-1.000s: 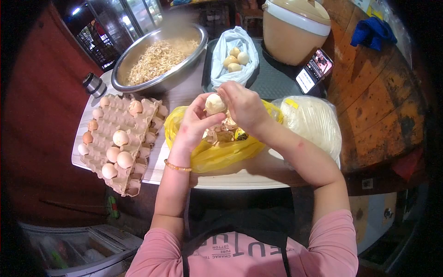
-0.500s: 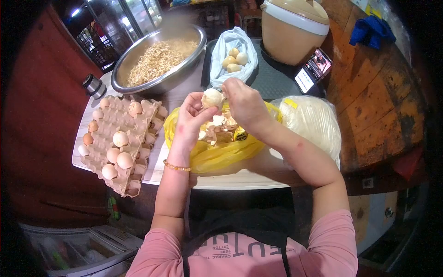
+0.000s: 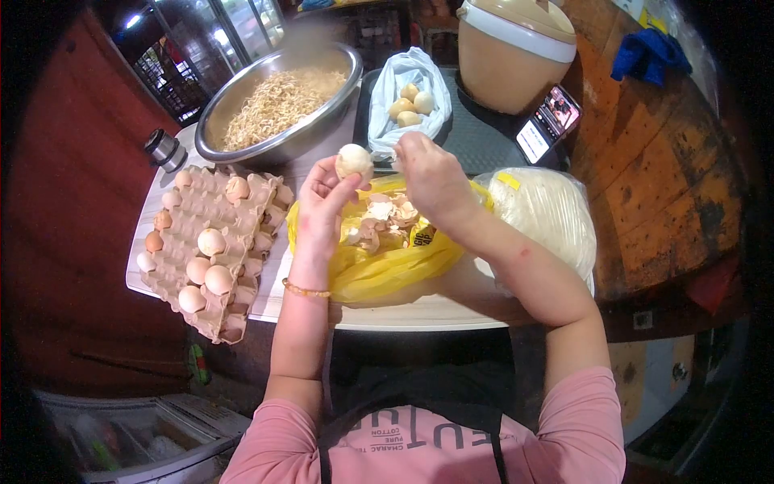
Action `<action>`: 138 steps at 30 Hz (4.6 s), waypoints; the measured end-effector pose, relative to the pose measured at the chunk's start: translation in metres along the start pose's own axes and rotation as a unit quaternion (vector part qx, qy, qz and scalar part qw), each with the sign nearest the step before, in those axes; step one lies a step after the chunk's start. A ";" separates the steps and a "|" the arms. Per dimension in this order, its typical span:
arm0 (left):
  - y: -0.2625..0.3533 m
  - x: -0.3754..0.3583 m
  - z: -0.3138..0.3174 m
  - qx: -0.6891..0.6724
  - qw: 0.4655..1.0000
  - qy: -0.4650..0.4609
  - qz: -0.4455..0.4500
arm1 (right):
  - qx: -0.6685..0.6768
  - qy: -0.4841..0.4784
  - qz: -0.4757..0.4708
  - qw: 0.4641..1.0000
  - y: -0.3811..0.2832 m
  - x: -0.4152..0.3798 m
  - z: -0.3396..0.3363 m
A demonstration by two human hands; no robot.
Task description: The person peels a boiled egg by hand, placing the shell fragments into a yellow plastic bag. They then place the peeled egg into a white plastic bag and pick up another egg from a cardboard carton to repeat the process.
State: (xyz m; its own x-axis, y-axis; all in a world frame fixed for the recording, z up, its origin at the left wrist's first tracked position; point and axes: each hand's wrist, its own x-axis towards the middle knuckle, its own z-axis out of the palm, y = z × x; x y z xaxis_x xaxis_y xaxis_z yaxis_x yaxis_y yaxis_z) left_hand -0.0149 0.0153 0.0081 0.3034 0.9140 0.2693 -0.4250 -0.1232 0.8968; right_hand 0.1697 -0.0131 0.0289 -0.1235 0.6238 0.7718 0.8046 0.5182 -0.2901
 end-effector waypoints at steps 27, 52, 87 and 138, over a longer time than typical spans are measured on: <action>0.001 -0.008 0.012 -0.041 0.998 -0.045 0.003 | 0.207 0.017 0.021 0.978 -0.018 0.004 -0.007; -0.005 -0.011 0.022 0.038 0.998 -0.013 0.046 | 0.165 0.016 0.052 0.985 -0.017 0.002 -0.008; 0.001 -0.008 0.017 0.067 0.997 0.011 0.040 | 0.102 -0.012 -0.017 0.995 -0.001 0.007 -0.005; -0.001 -0.006 0.017 0.131 0.989 -0.031 0.064 | 0.063 0.031 -0.129 0.989 0.000 0.012 -0.016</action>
State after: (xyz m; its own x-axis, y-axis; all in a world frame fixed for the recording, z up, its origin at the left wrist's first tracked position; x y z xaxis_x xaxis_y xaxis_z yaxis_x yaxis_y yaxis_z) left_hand -0.0018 0.0028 0.0117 0.3166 0.8603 0.3995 -0.2302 -0.3389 0.9122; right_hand 0.1773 -0.0148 0.0472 -0.2761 0.4257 0.8617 0.6709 0.7273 -0.1444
